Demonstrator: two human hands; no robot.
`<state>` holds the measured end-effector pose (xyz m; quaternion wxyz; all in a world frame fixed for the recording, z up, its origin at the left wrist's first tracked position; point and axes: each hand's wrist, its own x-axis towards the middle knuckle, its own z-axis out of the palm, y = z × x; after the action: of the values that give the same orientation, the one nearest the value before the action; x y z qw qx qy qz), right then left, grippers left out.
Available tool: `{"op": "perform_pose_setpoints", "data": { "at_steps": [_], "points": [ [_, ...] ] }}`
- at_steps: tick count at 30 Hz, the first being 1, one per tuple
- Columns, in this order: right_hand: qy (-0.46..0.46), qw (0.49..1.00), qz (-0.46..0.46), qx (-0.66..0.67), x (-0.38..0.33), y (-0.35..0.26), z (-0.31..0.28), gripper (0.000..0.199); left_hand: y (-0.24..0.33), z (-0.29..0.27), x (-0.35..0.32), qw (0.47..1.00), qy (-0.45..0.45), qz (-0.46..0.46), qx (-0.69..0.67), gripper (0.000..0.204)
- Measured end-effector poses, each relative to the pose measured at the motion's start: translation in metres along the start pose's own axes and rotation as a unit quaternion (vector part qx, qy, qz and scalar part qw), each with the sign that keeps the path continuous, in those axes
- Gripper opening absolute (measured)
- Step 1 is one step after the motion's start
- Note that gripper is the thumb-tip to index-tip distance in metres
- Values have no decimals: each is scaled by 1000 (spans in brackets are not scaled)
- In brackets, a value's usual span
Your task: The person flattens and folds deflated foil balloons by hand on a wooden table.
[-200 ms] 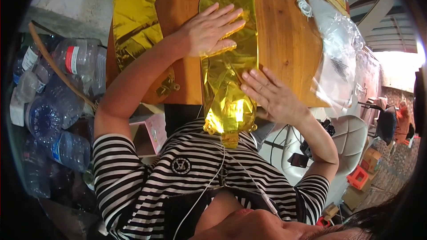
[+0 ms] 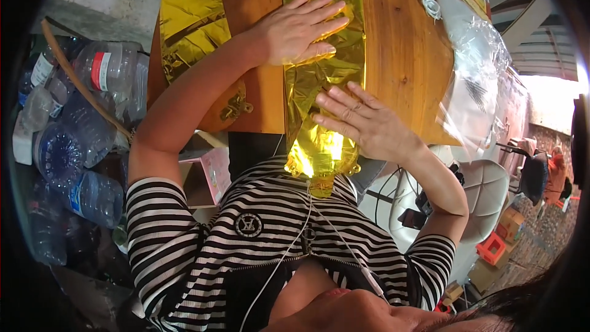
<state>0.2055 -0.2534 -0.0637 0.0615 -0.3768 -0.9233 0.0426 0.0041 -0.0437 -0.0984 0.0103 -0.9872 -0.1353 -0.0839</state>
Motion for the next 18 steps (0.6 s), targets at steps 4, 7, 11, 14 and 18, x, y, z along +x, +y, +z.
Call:
{"op": "perform_pose_setpoints", "data": {
  "at_steps": [4, 7, 11, 14, 18],
  "points": [
    [-20, 998, -56, 15, 5, 2, -4, 73, -1, 1, -2, 1000, 2, -1, -22, 65],
    [-108, 983, -35, 146, 12, 7, -26, 74, 0, 1, -1, 1000, 3, 1, -20, 65],
    [-109, 919, -33, 377, 25, 32, -52, 73, 0, -2, 1, 1000, 1, 10, -28, 66],
    [-173, 820, -9, 545, 43, 69, -80, 64, -5, 12, 2, 999, 15, 10, -41, 65],
    [-256, 809, 401, 345, 91, 113, -110, 74, -8, 10, 0, 875, 10, 53, -482, 59]
  ]
}}
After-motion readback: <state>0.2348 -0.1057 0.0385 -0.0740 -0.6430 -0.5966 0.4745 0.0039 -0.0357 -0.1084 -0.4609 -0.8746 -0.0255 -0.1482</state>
